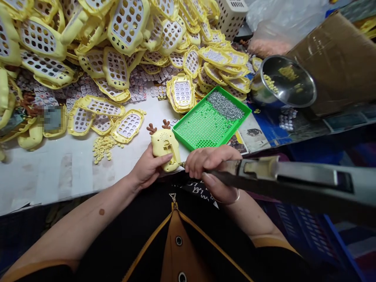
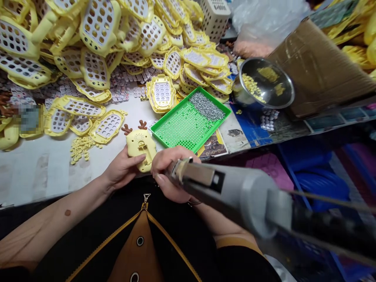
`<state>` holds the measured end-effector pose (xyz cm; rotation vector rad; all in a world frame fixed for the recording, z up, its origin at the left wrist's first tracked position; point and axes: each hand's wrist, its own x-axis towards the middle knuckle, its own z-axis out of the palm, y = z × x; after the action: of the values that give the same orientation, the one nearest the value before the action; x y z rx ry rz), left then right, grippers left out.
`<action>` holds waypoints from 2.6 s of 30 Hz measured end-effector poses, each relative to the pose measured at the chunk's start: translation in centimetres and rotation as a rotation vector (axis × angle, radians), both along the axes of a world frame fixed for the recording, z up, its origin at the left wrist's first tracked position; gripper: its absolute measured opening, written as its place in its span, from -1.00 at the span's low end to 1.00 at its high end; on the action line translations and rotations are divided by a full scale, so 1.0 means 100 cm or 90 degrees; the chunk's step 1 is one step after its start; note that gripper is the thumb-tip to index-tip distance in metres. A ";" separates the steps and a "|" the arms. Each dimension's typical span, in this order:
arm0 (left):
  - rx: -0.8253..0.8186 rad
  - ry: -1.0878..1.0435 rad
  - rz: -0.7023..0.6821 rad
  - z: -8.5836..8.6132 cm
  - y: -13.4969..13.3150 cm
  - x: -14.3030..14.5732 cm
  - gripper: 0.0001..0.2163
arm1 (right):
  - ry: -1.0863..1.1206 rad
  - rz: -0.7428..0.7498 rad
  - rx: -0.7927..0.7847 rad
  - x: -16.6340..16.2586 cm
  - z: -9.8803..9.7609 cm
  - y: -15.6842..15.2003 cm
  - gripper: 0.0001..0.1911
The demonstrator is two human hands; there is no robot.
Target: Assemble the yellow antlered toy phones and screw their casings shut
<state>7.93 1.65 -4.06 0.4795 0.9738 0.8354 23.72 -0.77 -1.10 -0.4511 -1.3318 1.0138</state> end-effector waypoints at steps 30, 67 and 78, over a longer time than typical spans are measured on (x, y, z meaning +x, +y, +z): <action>-0.040 0.024 0.102 0.004 0.005 0.009 -0.47 | -0.068 -0.241 0.039 0.049 -0.021 0.044 -0.83; -0.001 -0.031 0.155 -0.003 -0.002 0.009 -0.64 | -0.003 -0.016 -0.010 -0.010 0.003 -0.006 -0.73; 0.009 -0.031 0.176 -0.008 -0.001 0.011 -0.69 | -0.085 -0.007 -0.014 -0.021 0.004 0.000 -0.89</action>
<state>9.00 1.52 -4.84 0.3387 1.0026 1.0978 21.57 -0.73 -0.72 -0.5505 -1.4364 1.0046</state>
